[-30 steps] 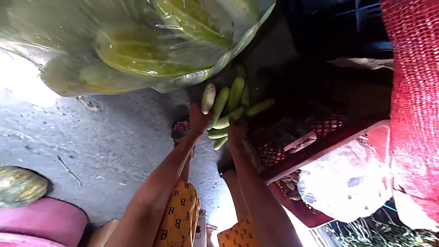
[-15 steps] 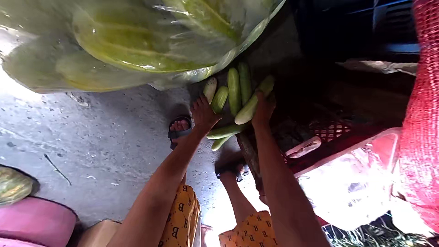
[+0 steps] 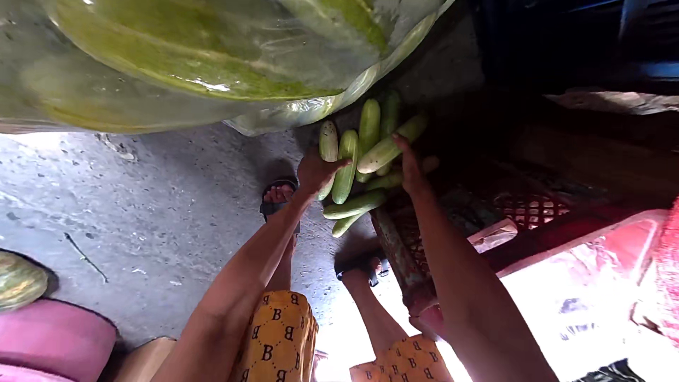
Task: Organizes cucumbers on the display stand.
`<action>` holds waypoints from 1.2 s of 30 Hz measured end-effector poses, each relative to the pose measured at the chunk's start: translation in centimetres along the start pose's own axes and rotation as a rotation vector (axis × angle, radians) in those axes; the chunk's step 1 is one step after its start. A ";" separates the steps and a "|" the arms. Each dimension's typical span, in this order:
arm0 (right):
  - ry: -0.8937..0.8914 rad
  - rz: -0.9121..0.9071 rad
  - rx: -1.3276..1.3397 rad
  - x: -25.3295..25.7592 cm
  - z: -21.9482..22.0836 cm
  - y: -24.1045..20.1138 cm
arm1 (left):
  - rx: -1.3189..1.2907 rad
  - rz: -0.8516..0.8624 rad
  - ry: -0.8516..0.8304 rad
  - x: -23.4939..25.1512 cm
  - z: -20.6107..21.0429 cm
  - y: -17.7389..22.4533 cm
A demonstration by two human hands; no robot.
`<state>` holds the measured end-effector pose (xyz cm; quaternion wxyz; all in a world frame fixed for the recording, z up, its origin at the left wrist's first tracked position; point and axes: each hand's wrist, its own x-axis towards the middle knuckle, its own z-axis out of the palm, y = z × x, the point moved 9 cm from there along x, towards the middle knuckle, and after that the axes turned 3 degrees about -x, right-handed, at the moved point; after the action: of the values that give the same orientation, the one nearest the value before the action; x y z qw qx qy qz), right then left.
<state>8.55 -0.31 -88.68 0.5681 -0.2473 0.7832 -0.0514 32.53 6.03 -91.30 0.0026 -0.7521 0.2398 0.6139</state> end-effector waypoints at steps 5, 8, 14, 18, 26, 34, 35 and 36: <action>-0.051 -0.007 0.115 0.4 1.0 0.7 | -0.382 0.076 -0.157 0.3 1.1 -1.4; -0.114 -0.056 0.176 0.8 1.8 0.5 | -0.506 0.105 -0.225 0.2 1.4 -1.9; -0.268 -0.044 0.275 0.2 3.5 -0.1 | -0.408 0.122 -0.302 -0.2 1.0 0.0; -0.291 -0.087 0.344 -0.5 4.0 -0.3 | -0.443 0.173 -0.364 -0.5 2.6 1.6; -0.314 -0.017 0.470 -1.8 4.5 1.1 | -0.381 0.225 -0.397 -1.7 3.0 1.9; -0.309 -0.010 0.549 -6.5 3.0 0.5 | -0.317 0.278 -0.313 -7.6 0.7 2.4; -0.315 -0.015 0.554 -8.0 2.5 -0.3 | -0.303 0.282 -0.294 -9.3 -0.1 3.1; -0.312 -0.025 0.575 -9.7 1.9 -1.2 | -0.284 0.279 -0.290 -11.0 -0.7 3.8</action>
<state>12.90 3.31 -80.53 0.7274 -0.0911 0.6368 -0.2390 30.36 6.40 -79.84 -0.1533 -0.6085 0.2497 0.7375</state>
